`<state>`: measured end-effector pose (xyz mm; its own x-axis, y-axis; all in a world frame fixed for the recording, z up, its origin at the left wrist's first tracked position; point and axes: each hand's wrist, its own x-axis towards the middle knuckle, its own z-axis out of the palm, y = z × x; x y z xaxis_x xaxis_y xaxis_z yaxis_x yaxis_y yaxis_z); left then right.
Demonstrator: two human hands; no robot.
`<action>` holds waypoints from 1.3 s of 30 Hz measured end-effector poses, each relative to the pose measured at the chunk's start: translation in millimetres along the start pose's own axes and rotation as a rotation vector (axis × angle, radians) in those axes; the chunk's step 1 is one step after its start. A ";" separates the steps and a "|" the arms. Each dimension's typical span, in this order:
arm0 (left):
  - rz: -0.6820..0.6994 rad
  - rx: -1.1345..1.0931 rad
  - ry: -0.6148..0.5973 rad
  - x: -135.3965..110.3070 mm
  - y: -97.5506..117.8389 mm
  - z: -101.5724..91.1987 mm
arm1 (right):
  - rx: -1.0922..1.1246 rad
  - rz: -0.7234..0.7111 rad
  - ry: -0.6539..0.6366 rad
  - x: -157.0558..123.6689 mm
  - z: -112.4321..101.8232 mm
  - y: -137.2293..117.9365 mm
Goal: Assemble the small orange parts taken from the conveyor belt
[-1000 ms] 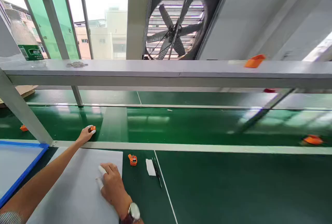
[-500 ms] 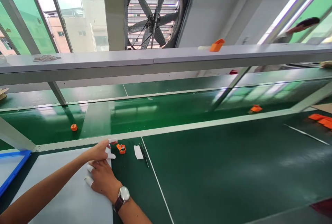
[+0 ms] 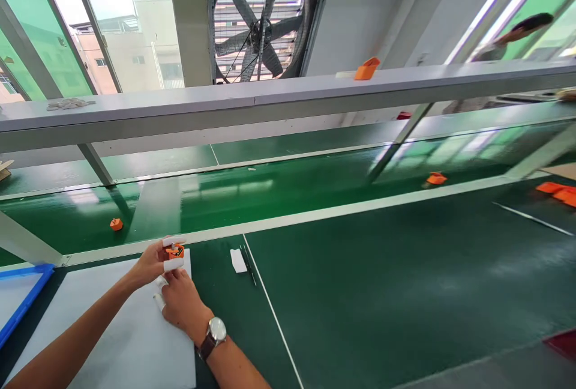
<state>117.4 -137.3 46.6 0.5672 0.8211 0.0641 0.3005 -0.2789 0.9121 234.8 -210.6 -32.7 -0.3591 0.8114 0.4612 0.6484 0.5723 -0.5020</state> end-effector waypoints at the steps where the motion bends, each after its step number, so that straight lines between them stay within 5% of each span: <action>1: -0.003 0.014 0.041 -12.2 0.9 -8.3 | 0.021 0.036 0.034 1.3 -2.1 1.5; 5: -0.044 0.128 0.203 -59.6 -8.4 -27.7 | 0.158 0.184 0.175 6.3 -15.5 0.9; 11: -0.054 0.227 0.344 -102.1 -32.1 -16.9 | 0.403 0.155 0.128 8.0 -20.7 -17.8; 19: -0.174 -0.229 0.210 -106.1 -37.1 -8.8 | 0.531 0.163 0.132 7.8 -16.1 -12.0; 27: -0.173 -0.176 0.316 -111.4 -35.7 -2.0 | 0.487 0.118 0.148 1.6 -6.6 -9.4; 31: -0.162 -0.146 0.307 -111.0 -30.2 -1.7 | 0.565 0.280 0.169 -2.2 -2.1 -10.5; 39: -0.290 -0.464 0.359 -108.3 -43.8 1.9 | 0.710 0.306 0.130 0.9 -6.6 -19.3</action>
<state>44.3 -214.9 -1.1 0.1971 0.9683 -0.1533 -0.0049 0.1573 0.9875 226.3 -221.7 -17.8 -0.1234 0.9501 0.2866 0.1055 0.2997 -0.9482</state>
